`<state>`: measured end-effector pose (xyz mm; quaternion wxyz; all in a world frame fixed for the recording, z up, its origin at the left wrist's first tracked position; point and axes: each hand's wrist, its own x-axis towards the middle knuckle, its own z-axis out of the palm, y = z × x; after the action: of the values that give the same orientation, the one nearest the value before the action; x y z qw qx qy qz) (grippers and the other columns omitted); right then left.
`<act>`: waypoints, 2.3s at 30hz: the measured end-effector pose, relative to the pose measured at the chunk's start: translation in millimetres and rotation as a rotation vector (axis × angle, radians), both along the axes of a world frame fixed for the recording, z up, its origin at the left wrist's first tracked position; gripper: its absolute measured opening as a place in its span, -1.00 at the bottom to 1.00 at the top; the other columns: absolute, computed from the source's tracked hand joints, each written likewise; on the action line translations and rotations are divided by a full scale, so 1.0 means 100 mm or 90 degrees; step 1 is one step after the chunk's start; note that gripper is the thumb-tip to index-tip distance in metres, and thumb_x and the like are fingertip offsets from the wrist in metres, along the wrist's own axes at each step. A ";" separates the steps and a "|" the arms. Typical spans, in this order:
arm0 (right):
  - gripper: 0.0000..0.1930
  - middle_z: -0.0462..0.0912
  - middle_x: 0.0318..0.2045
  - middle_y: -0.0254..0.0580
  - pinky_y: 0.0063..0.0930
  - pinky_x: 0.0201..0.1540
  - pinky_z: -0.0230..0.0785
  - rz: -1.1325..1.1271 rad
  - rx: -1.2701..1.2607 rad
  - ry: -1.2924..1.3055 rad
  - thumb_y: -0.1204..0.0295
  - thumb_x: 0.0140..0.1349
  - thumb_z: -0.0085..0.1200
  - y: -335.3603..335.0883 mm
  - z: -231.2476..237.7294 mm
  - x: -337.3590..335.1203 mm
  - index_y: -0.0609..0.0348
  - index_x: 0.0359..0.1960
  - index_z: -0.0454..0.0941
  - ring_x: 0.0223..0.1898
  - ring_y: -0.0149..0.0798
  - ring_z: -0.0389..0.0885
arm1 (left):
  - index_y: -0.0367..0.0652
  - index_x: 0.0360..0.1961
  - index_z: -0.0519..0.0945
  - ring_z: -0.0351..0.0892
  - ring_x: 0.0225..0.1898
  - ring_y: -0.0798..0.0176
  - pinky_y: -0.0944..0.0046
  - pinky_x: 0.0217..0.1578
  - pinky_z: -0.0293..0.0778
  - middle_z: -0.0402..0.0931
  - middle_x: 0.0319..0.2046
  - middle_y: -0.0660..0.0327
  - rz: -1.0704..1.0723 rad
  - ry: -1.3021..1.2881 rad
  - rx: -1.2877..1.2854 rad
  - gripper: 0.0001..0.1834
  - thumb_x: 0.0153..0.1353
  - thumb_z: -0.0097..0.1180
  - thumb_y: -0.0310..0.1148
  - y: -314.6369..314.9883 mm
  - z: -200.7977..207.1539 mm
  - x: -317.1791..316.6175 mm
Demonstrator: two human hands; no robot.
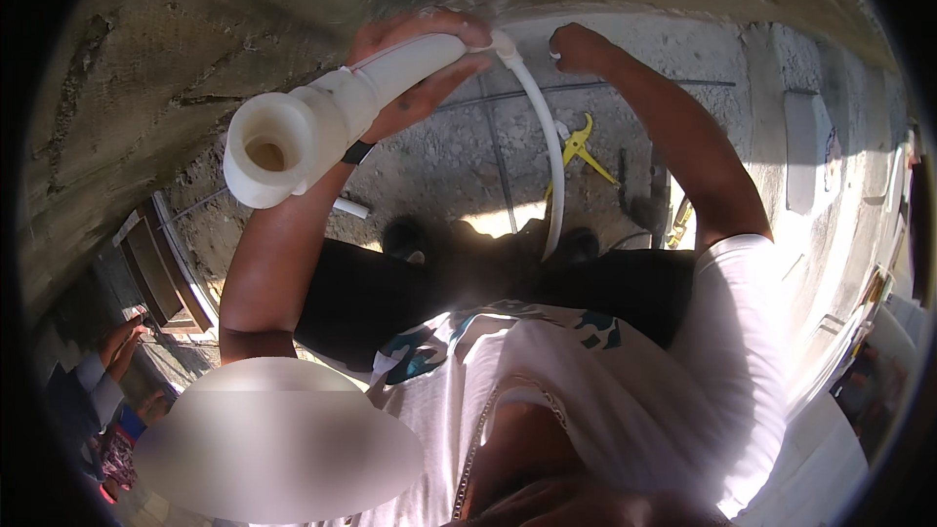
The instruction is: The person measures, cuts, and assembles white PVC pipes and fittings against a concrete wall. They use a tape measure, pipe cutter, and drill to prepare and secure the plumbing components.
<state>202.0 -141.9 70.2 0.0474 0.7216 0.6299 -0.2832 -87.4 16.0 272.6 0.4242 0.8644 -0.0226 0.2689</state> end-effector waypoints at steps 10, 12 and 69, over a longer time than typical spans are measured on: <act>-0.56 0.72 -0.27 0.16 -0.08 0.00 0.55 -0.233 0.058 -0.026 0.03 0.11 0.37 -0.04 -0.66 -0.60 0.24 -0.31 0.77 -0.16 0.12 0.73 | -0.18 -0.10 0.60 0.78 -0.15 0.10 0.22 -0.13 0.68 0.73 -0.19 0.08 0.003 -0.011 0.000 -0.63 0.08 0.47 -0.59 -0.04 0.04 0.08; -0.56 0.73 -0.25 0.14 -0.08 0.00 0.56 -0.264 0.054 -0.040 0.03 0.11 0.38 -0.06 -0.70 -0.64 0.23 -0.30 0.77 -0.15 0.10 0.74 | -0.16 -0.09 0.60 0.78 -0.14 0.10 0.22 -0.13 0.68 0.73 -0.17 0.09 0.008 0.011 0.030 -0.61 0.08 0.48 -0.57 -0.05 0.03 0.08; -0.80 0.77 -0.16 -0.02 -0.08 -0.06 0.64 -0.637 0.004 -0.069 0.47 0.22 0.11 0.06 -0.35 -1.18 0.13 -0.17 0.74 -0.08 0.05 0.77 | -0.12 0.02 0.72 0.67 0.07 0.12 0.16 0.00 0.74 0.66 0.02 0.05 -0.230 0.147 -0.120 -0.38 -0.10 0.37 -0.86 0.30 0.30 0.19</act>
<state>84.1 -136.3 35.1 -0.0639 0.9491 0.2040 -0.2313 -68.3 45.7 302.7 0.5440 0.8280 -0.1029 0.0888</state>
